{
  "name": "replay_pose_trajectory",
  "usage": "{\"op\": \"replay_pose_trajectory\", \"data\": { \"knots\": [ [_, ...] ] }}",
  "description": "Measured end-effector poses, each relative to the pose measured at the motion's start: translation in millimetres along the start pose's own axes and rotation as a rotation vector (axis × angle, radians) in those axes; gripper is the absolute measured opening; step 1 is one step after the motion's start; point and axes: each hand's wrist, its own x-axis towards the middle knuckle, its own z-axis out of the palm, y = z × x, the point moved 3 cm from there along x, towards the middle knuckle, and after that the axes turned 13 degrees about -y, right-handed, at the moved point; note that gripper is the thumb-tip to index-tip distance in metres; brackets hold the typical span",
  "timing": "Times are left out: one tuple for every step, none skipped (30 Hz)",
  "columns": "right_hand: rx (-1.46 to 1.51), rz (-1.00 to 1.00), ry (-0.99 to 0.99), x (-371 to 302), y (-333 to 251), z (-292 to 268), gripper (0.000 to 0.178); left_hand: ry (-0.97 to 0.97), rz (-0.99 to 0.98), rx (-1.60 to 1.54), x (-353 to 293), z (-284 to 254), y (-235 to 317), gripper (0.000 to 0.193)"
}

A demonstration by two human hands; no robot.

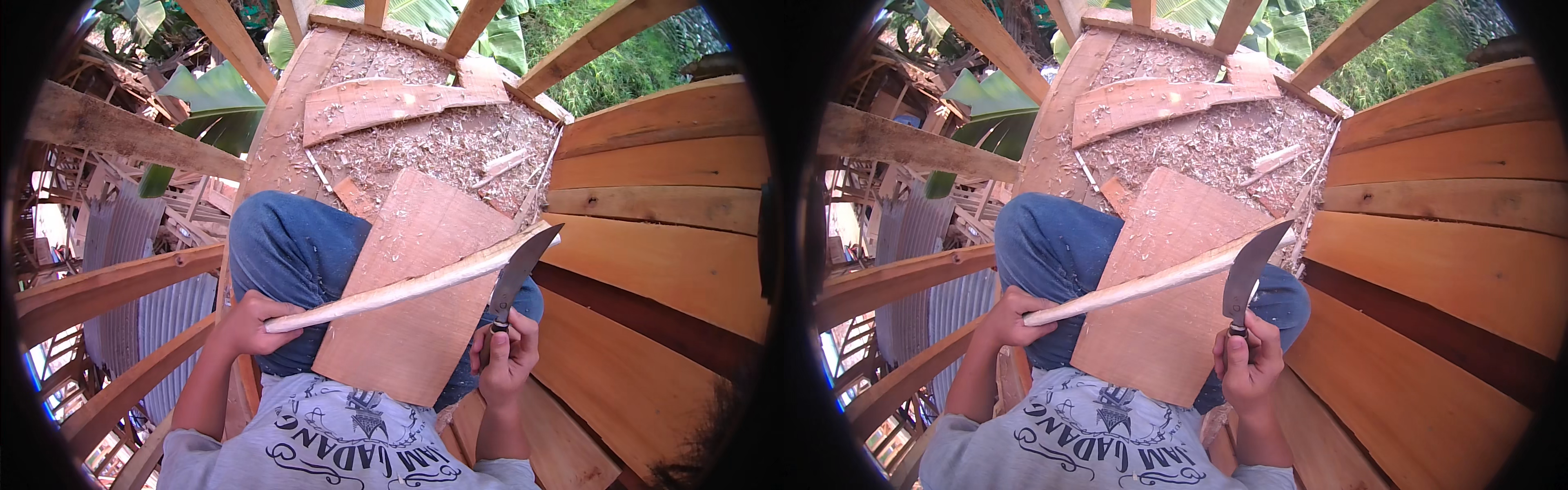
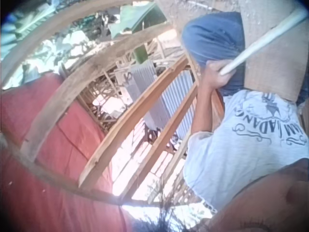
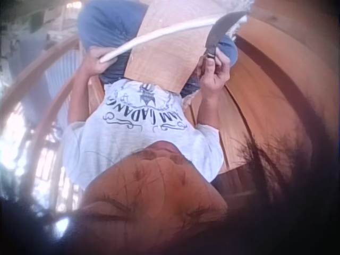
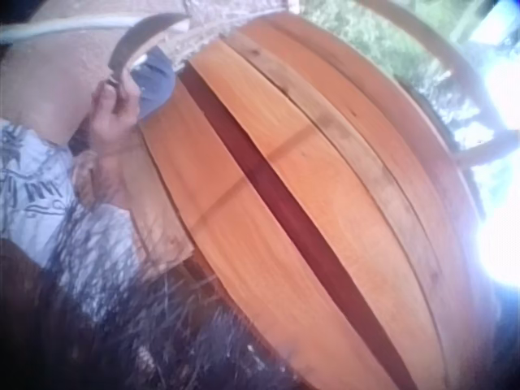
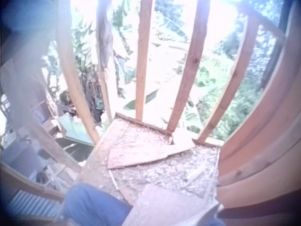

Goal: The person sits cross-legged on a wooden platform and uses a curved knife to shave and shape a long, thin piece of wood. They hold the wood against a flat board on their lap and repeatedly scrape the surface to remove thin layers of wood.

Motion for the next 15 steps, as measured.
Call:
{"op": "replay_pose_trajectory", "data": {
  "knots": [
    [-0.036, -0.012, 0.010, 0, -2, -2, 0.028, 0.003, 0.020, -0.003, 0, 1, 0, 0.023],
    [-0.071, -0.024, 0.021, 1, -4, -4, 0.027, -0.001, 0.000, -0.005, 0, 1, 0, 0.022],
    [-0.107, -0.036, 0.032, 2, -7, -4, 0.027, -0.005, -0.020, -0.007, 1, 1, 2, 0.022],
    [-0.040, -0.019, 0.060, 2, -6, -2, 0.028, -0.009, -0.040, -0.008, 0, 1, 2, 0.022],
    [-0.061, -0.026, 0.100, 3, -6, 0, 0.029, -0.011, -0.045, -0.020, 0, 0, 1, 0.022],
    [-0.081, -0.032, 0.141, 4, -5, 2, 0.030, -0.014, -0.049, -0.031, 0, 1, -2, 0.022],
    [-0.098, -0.035, 0.180, 4, -5, 4, 0.032, -0.016, -0.059, -0.042, -1, 1, -3, 0.022],
    [-0.148, -0.063, 0.170, 5, -3, 3, 0.031, -0.015, -0.085, -0.047, -3, 1, 0, 0.021],
    [-0.199, -0.092, 0.160, 6, 0, -1, 0.030, -0.013, -0.113, -0.052, -3, 2, 4, 0.020],
    [-0.249, -0.120, 0.155, 6, 3, -3, 0.030, -0.016, -0.137, -0.054, -3, 3, 6, 0.018],
    [-0.332, -0.106, 0.140, 9, 1, -1, 0.026, -0.006, -0.152, -0.055, -6, 5, 6, 0.015],
    [-0.408, -0.086, 0.127, 11, -1, 2, 0.022, -0.001, -0.172, -0.054, -10, 9, 4, 0.012],
    [-0.484, -0.066, 0.112, 15, -3, 4, 0.019, 0.006, -0.191, -0.052, -15, 13, 3, 0.010],
    [-0.553, -0.123, 0.086, 20, -4, 8, 0.018, 0.001, -0.242, -0.073, -22, 17, 2, 0.011],
    [-0.498, -0.031, 0.084, 18, 0, 17, 0.018, 0.009, -0.254, -0.102, -28, 20, -4, 0.011]
  ]
}}
